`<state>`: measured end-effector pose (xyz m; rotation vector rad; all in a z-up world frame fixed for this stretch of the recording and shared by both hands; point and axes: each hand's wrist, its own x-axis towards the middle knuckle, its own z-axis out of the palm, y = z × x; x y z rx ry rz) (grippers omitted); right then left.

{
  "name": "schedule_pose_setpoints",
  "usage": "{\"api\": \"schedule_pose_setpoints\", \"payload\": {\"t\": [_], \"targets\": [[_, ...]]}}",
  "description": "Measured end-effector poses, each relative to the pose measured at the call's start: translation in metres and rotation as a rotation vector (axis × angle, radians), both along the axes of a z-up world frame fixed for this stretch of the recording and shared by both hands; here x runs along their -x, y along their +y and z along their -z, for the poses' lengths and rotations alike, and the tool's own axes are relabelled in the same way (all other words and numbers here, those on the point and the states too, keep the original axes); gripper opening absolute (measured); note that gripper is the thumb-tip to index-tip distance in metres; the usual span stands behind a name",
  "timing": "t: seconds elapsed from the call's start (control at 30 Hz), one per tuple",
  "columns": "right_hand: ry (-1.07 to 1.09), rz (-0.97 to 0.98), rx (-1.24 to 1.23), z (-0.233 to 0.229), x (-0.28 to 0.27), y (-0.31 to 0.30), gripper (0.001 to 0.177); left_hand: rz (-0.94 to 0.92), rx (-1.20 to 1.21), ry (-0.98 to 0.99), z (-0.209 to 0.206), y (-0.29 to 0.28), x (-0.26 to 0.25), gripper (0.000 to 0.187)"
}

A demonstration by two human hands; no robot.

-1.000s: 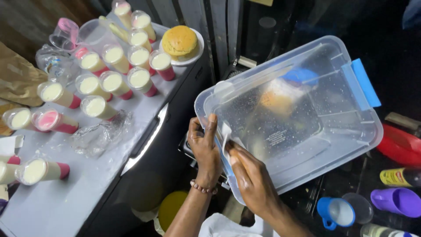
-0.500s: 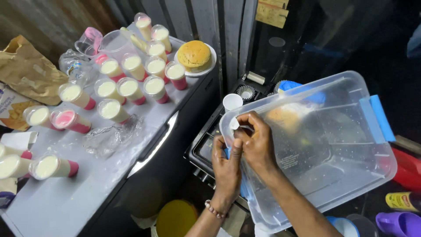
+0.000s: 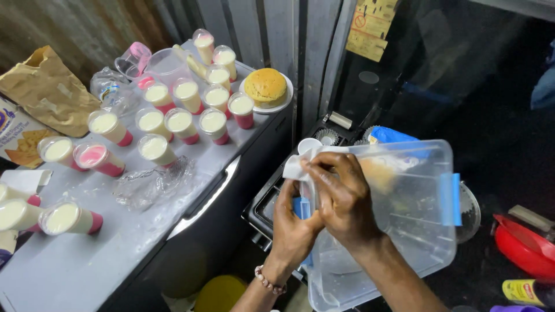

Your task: Cleaning a plastic container and arranging small cups of dessert inside it

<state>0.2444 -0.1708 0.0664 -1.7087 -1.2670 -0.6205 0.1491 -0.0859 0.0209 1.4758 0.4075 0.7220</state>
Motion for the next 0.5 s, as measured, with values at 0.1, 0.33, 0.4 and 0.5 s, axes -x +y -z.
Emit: {"api": "schedule_pose_setpoints", "payload": {"t": [0.1,0.33,0.4,0.5], "targets": [[-0.025,0.135,0.06,0.007,-0.027,-0.011,0.03,0.029,-0.021,0.043,-0.011,-0.001,0.006,0.034],[0.075,-0.043,0.153,-0.014,-0.002,-0.009,0.05,0.086,-0.095,0.056,-0.015,0.003,0.01,0.036],[0.0,-0.017,0.12,-0.012,-0.014,-0.008,0.045,0.069,-0.1,0.066,-0.016,0.001,0.008,0.037],[-0.099,0.046,0.089,-0.009,-0.027,-0.014,0.039,0.05,-0.083,0.09,-0.025,-0.005,0.007,0.039]]}}
